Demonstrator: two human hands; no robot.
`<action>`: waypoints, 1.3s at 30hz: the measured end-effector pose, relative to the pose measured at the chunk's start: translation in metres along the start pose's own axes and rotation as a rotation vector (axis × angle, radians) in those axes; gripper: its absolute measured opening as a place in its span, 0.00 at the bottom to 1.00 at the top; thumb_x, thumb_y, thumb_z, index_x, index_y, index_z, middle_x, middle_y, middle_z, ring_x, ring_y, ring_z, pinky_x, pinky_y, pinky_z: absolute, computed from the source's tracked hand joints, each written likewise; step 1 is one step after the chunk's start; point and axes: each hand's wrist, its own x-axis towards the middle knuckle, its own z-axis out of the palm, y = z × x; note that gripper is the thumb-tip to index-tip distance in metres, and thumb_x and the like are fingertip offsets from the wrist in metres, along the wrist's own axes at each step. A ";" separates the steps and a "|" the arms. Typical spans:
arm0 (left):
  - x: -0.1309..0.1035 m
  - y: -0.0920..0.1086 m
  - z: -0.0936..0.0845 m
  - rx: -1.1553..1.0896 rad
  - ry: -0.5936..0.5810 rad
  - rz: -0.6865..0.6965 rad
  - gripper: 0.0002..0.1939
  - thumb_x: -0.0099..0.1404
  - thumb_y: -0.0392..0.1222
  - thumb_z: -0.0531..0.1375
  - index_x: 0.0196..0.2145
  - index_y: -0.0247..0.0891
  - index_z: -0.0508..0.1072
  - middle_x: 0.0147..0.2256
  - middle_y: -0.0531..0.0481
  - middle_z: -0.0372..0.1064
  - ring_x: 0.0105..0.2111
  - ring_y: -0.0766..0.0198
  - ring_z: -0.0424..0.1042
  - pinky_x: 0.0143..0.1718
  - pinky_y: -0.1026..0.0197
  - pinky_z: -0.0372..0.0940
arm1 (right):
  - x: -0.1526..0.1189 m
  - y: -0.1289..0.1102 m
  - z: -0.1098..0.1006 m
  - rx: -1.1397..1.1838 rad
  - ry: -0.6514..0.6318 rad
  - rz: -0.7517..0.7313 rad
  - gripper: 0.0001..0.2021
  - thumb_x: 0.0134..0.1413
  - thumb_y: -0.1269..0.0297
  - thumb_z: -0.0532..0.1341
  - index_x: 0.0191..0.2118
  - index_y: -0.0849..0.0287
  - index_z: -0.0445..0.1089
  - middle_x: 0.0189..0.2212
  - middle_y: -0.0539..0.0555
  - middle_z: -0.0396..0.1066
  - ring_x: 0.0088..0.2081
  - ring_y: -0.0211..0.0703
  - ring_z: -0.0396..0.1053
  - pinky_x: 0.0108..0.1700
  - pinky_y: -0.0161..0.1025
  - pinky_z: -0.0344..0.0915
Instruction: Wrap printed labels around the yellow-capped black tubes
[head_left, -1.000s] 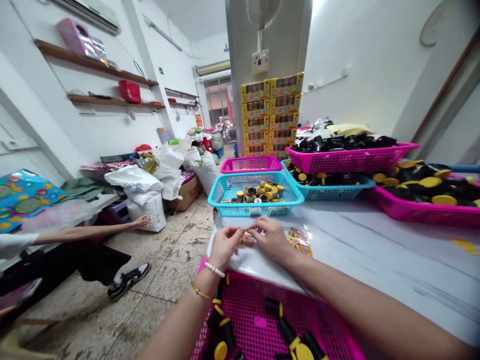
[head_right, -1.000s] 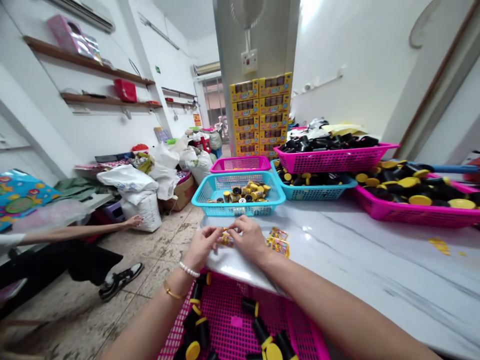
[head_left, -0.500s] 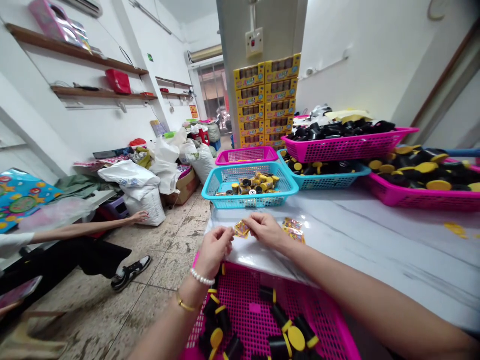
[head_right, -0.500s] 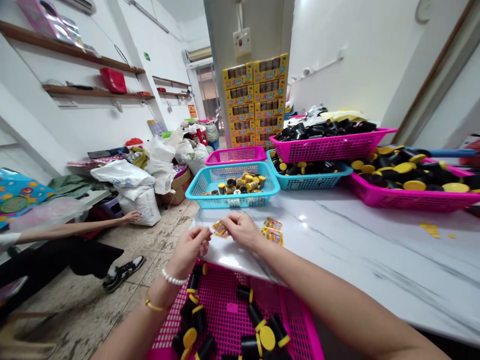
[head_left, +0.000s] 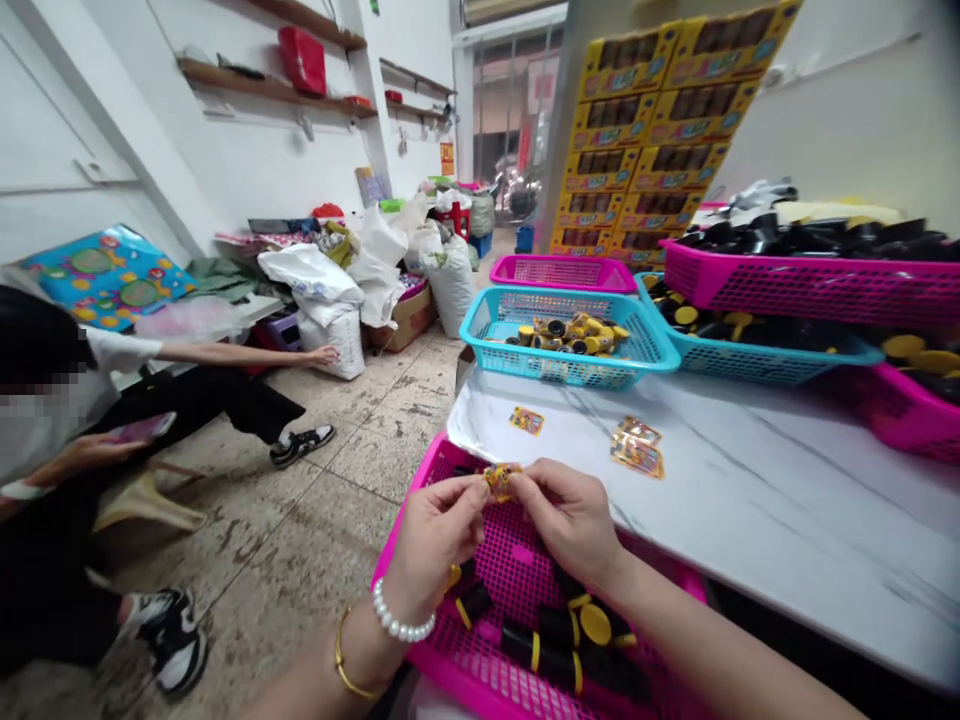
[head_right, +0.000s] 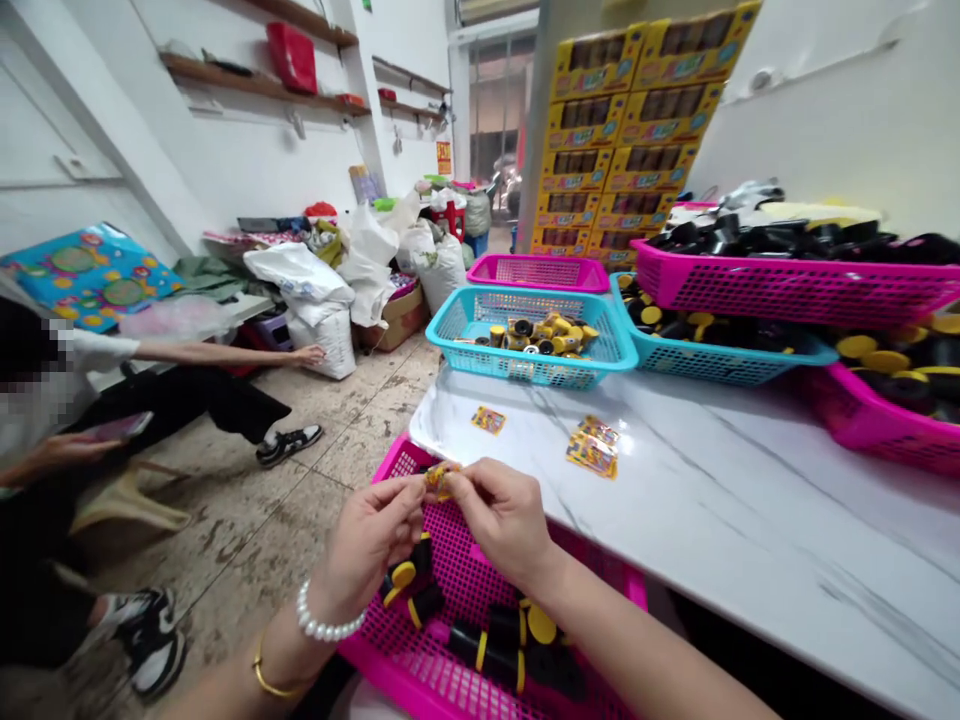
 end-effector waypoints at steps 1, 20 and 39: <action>-0.002 -0.003 -0.005 -0.021 0.009 -0.018 0.19 0.55 0.51 0.67 0.36 0.32 0.77 0.18 0.59 0.56 0.15 0.78 0.48 0.15 0.71 0.40 | -0.003 -0.002 0.002 -0.024 -0.033 -0.033 0.11 0.59 0.63 0.59 0.27 0.58 0.73 0.21 0.51 0.71 0.23 0.37 0.66 0.27 0.35 0.63; -0.006 -0.020 -0.048 -0.097 0.242 -0.039 0.18 0.50 0.48 0.70 0.24 0.35 0.66 0.11 0.60 0.59 0.11 0.77 0.52 0.12 0.73 0.41 | -0.033 0.042 0.059 -0.653 -0.829 -0.059 0.10 0.58 0.63 0.57 0.45 0.58 0.69 0.43 0.60 0.71 0.37 0.49 0.73 0.33 0.39 0.65; 0.010 -0.015 -0.027 -0.194 0.184 -0.210 0.16 0.48 0.42 0.71 0.31 0.34 0.70 0.16 0.61 0.59 0.12 0.79 0.53 0.12 0.73 0.37 | -0.003 0.021 -0.015 0.501 -0.253 0.388 0.13 0.52 0.63 0.64 0.45 0.52 0.74 0.40 0.52 0.75 0.40 0.44 0.73 0.45 0.42 0.70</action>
